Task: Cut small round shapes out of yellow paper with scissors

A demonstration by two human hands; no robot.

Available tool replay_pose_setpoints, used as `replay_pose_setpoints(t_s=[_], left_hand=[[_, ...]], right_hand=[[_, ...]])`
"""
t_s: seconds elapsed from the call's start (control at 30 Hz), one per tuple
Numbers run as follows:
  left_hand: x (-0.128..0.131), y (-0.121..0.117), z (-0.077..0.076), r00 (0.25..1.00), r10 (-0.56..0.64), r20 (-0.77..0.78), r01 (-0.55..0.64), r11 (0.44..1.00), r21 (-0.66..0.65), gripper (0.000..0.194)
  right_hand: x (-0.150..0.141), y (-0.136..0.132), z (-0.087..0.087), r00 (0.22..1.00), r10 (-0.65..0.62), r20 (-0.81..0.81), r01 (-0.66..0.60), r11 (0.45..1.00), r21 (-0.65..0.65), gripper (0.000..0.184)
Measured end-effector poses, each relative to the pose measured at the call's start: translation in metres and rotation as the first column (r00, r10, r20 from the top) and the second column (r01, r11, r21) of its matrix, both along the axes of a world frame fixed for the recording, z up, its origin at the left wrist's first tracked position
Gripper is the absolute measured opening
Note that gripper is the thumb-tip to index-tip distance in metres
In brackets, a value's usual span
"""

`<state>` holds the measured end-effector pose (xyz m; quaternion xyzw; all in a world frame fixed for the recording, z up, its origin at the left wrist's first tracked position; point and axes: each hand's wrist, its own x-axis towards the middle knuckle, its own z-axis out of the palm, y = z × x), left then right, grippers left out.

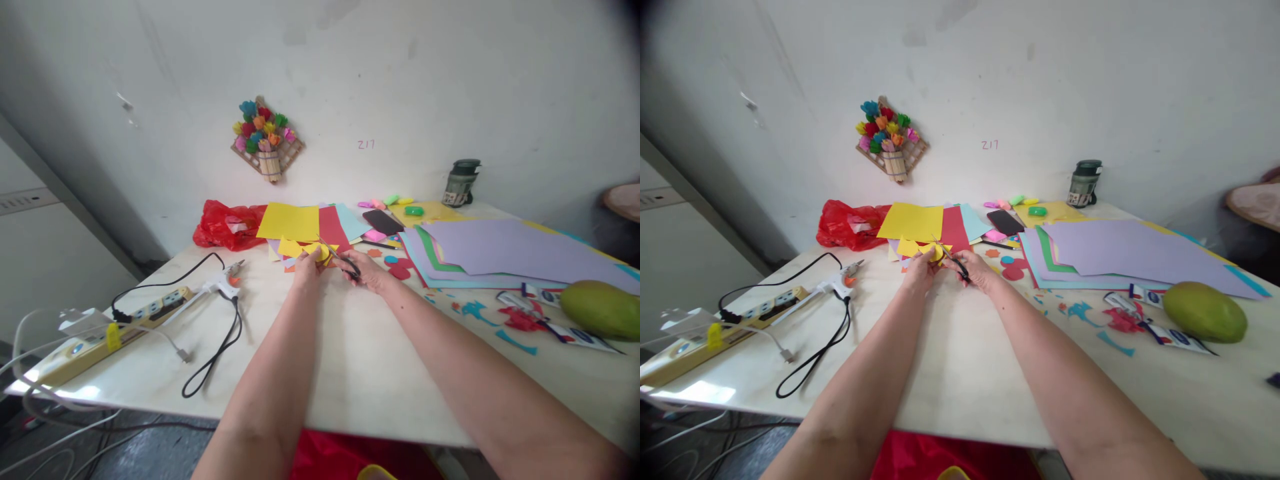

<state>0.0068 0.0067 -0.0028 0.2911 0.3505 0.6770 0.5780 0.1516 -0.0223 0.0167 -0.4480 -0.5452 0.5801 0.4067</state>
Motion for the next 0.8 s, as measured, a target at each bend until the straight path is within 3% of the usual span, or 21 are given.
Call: replay_pose_setpoints(t_s=[0.23,0.57,0.8], left_hand=[[0.0006,-0.0021,0.0021,1.000,0.000,0.001,-0.001,1.000,0.006,0.011],[-0.0022,-0.0013,-0.0002,1.000,-0.015,-0.026,0.016,0.999,0.039,0.022],[0.0008,-0.0020,0.0024,0.999,0.035,-0.023,-0.035,0.999,0.002,0.021]], right_hand=[[0.0016,0.0056,-0.0068,1.000,-0.002,-0.014,0.002,1.000,0.030,0.025],[0.0010,0.0000,-0.0001,1.000,-0.006,0.000,0.006,1.000,0.016,0.024],[0.0015,0.0011,-0.0017,1.000,-0.004,0.006,0.003,1.000,0.019,0.026]])
